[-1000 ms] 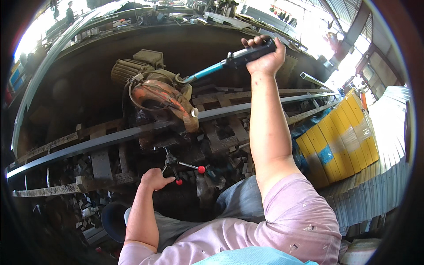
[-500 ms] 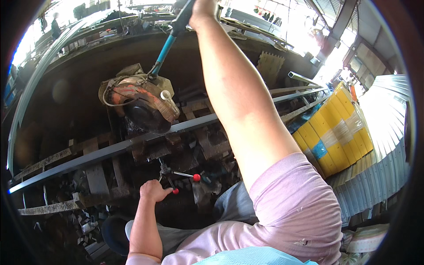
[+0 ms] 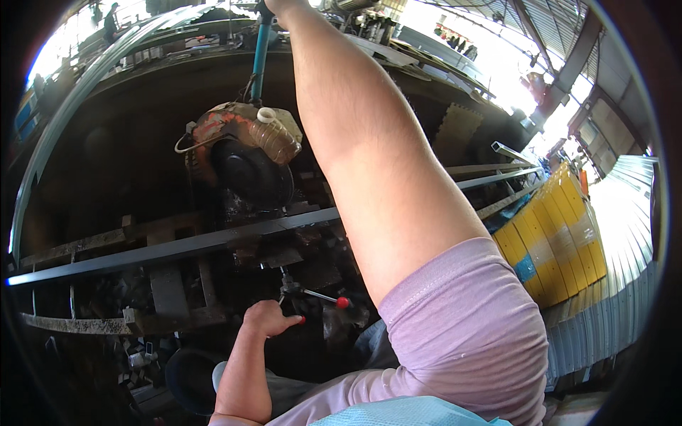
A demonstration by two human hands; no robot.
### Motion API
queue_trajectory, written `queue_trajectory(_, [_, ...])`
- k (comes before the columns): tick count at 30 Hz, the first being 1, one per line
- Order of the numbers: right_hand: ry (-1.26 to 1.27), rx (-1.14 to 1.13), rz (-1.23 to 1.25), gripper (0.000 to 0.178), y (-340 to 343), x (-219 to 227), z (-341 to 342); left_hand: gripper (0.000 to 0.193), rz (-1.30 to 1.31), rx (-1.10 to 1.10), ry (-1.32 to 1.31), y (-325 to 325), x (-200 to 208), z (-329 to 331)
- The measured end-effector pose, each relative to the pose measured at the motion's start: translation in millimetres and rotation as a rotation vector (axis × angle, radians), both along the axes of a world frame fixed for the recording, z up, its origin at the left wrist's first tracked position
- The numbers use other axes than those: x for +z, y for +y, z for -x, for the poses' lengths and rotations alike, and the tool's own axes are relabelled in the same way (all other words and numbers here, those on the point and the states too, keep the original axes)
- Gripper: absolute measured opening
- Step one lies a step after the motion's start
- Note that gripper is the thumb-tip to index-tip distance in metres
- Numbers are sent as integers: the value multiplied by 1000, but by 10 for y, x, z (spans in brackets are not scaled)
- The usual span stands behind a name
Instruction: The person sits on the floor and uses a chop saw to cut long metal bars. They position each bar under the blade, lower the saw to cut, and then remove the cut piece before repeating the process with another bar.
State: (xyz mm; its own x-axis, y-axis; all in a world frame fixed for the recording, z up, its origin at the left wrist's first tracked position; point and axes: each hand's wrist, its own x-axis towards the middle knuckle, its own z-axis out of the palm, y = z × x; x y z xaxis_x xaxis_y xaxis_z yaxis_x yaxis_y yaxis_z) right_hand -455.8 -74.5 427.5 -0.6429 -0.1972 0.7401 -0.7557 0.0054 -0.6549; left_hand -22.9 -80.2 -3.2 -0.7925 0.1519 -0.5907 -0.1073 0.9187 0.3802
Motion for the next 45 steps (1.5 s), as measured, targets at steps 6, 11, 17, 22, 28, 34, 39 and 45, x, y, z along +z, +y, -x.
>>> queue_trajectory(6, [-48,-48,-63,54,-106,-8,-102,81,-64,30,-119,-51,44,1])
queue_trajectory(11, [467,-566,120,48,342,-582,-657,80,-55,-6,-41,70,2,47])
queue_trajectory(17, [3,-96,-254,25,1778,-2353,-2801,83,35,39,83,33,36,-132])
queue_trajectory(22, [-535,-1,-1023,53,2753,-4360,-3779,75,142,120,211,226,2,-153])
queue_trajectory(28, [-756,92,-999,66,2605,-4519,-3861,57,289,229,323,257,-64,-288])
queue_trajectory(34, [-647,104,-911,64,2713,-4457,-3920,51,261,267,394,340,-288,-180])
queue_trajectory(39, [-471,352,-697,43,2259,-4283,-4206,54,7,718,155,227,-1580,-176])
queue_trajectory(45, [-316,451,-720,46,2382,-4223,-4084,51,-749,938,-153,756,-1580,68])
